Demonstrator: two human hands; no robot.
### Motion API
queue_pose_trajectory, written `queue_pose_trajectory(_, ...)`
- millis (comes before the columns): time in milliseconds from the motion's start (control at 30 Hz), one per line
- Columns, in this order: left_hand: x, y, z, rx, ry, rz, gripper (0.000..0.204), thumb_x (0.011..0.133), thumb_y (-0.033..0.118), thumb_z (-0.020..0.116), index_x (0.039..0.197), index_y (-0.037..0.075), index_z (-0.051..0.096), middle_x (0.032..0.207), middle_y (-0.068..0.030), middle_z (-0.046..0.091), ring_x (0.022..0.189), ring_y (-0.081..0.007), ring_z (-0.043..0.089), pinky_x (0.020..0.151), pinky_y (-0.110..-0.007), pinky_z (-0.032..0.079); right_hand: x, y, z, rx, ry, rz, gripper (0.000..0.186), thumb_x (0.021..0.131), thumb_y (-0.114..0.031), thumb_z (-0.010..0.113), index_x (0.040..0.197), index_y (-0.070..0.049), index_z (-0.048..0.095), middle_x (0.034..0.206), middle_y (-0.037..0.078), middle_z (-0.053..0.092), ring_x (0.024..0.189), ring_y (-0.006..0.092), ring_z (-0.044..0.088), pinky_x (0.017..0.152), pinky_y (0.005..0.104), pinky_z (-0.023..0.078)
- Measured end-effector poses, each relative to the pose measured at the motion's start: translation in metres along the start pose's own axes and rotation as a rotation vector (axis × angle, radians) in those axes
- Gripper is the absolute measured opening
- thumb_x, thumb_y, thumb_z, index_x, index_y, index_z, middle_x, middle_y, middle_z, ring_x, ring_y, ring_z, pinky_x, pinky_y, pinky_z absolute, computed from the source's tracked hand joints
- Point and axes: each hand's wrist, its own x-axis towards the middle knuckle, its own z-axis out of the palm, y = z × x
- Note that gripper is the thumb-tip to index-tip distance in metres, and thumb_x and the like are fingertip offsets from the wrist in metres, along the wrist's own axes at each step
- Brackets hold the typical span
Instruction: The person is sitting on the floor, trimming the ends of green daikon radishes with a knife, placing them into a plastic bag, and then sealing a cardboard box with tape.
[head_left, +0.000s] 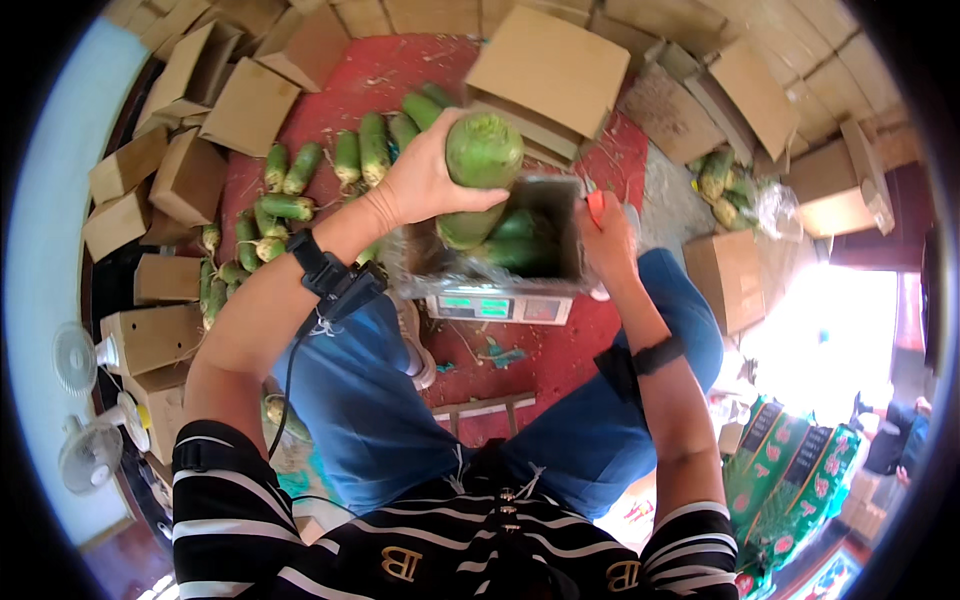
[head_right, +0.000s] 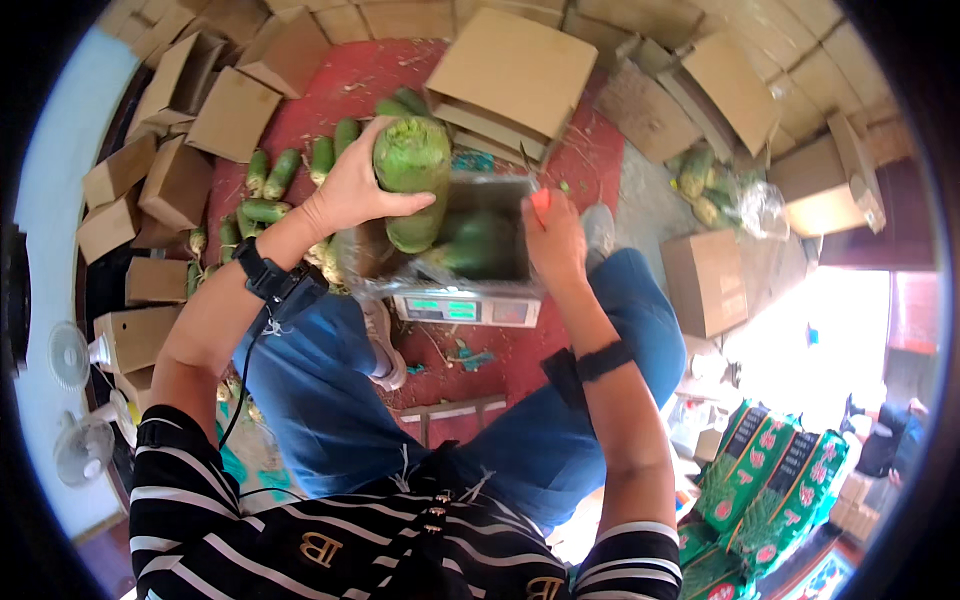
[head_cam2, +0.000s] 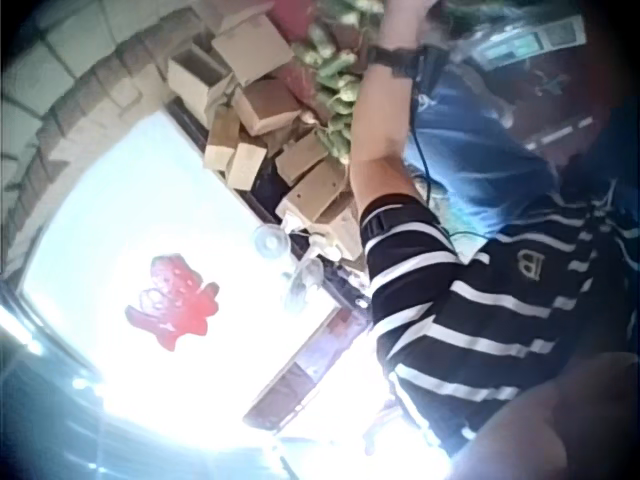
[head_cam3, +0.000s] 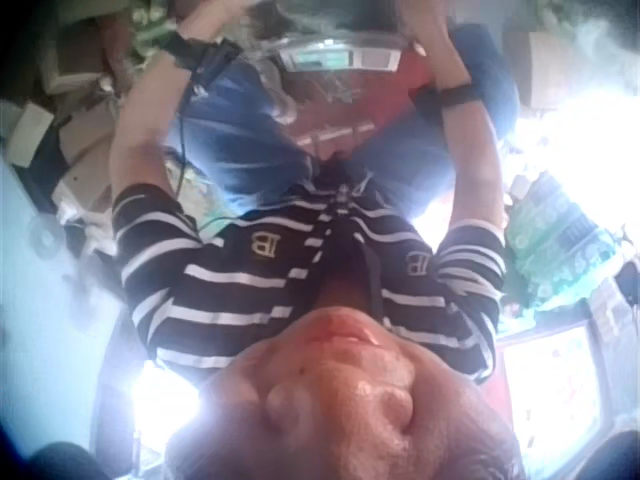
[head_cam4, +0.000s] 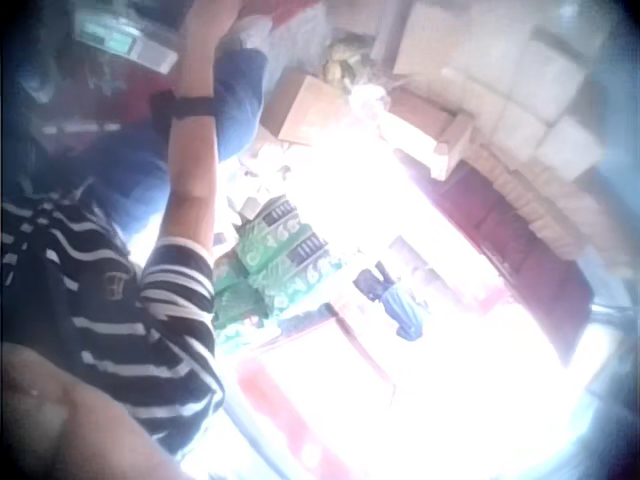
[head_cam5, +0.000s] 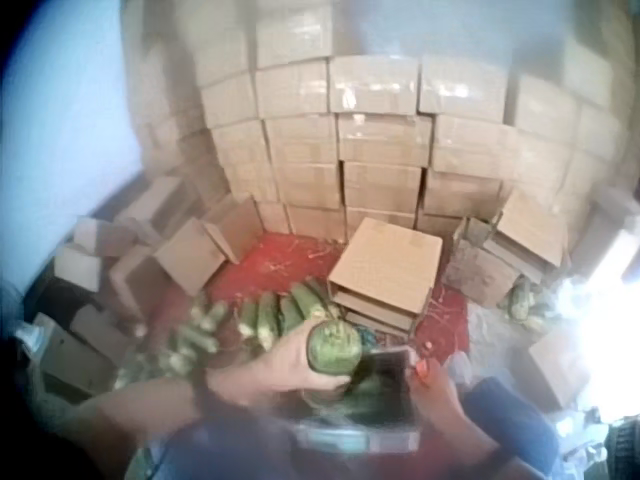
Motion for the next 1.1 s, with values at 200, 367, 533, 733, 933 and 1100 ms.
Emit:
queue_pose_trajectory(200, -0.044, 0.056, -0.082, -0.052, 0.375, -0.033, 0.076, 0.057, 0.026, 0.083, 0.117, 0.001, 0.043, 0.105, -0.0136, 0.059, 0.099, -0.0218, 0.058, 0.088, -0.034, 0.045, -0.027, -0.152, -0.072, -0.038, 0.088, -0.621, 0.02, 0.076, -0.013, 0.062, 0.091, -0.005, 0.05, 0.083, 0.013, 0.057, 0.079, 0.0339, 0.057, 0.063, 0.0399, 0.046)
queue_pose_trajectory(367, -0.092, 0.078, -0.105, 0.02, 0.613, 0.012, 0.072, 0.055, 0.021, 0.082, 0.112, 0.002, 0.043, 0.1, -0.0145, 0.06, 0.095, -0.0211, 0.06, 0.083, -0.032, 0.047, -0.041, -0.252, -0.086, -0.286, 0.171, -1.071, 0.026, 0.069, -0.012, 0.065, 0.088, -0.009, 0.049, 0.074, 0.008, 0.052, 0.068, 0.0275, 0.057, 0.056, 0.0372, 0.045)
queue_pose_trajectory(533, -0.134, 0.07, -0.119, 0.129, 0.733, -0.031, 0.073, 0.056, 0.021, 0.082, 0.113, 0.001, 0.041, 0.1, -0.0099, 0.057, 0.092, -0.0169, 0.057, 0.083, -0.031, 0.046, -0.051, -0.3, -0.059, -0.369, 0.092, -1.201, 0.024, 0.069, -0.011, 0.064, 0.087, -0.009, 0.047, 0.07, 0.007, 0.05, 0.065, 0.0257, 0.056, 0.054, 0.0361, 0.045)
queue_pose_trajectory(733, -0.174, 0.048, -0.132, 0.201, 0.739, -0.138, 0.076, 0.055, 0.021, 0.081, 0.116, 0.002, 0.04, 0.102, -0.0112, 0.057, 0.095, -0.0181, 0.057, 0.085, -0.032, 0.046, -0.055, -0.316, -0.021, -0.401, 0.003, -1.268, 0.022, 0.069, -0.006, 0.061, 0.086, -0.007, 0.047, 0.066, 0.008, 0.051, 0.062, 0.0261, 0.058, 0.052, 0.0373, 0.045)
queue_pose_trajectory(933, -0.219, 0.018, -0.136, 0.116, 0.713, -0.262, 0.076, 0.054, 0.022, 0.081, 0.115, 0.003, 0.041, 0.101, -0.0155, 0.056, 0.096, -0.0278, 0.058, 0.085, -0.035, 0.046, -0.049, -0.326, 0.034, -0.464, -0.292, -1.061, 0.016, 0.075, -0.013, 0.057, 0.088, -0.005, 0.049, 0.075, 0.015, 0.061, 0.071, 0.0309, 0.061, 0.058, 0.0414, 0.047)
queue_pose_trajectory(1100, -0.255, 0.005, -0.136, 0.039, 0.607, -0.198, 0.079, 0.054, 0.017, 0.081, 0.119, 0.003, 0.039, 0.108, -0.0098, 0.051, 0.103, -0.019, 0.052, 0.092, -0.032, 0.041, 0.019, -0.271, 0.069, -0.628, -0.375, -0.791, 0.018, 0.082, -0.021, 0.053, 0.09, -0.005, 0.054, 0.08, 0.019, 0.063, 0.079, 0.0358, 0.061, 0.065, 0.0466, 0.047)
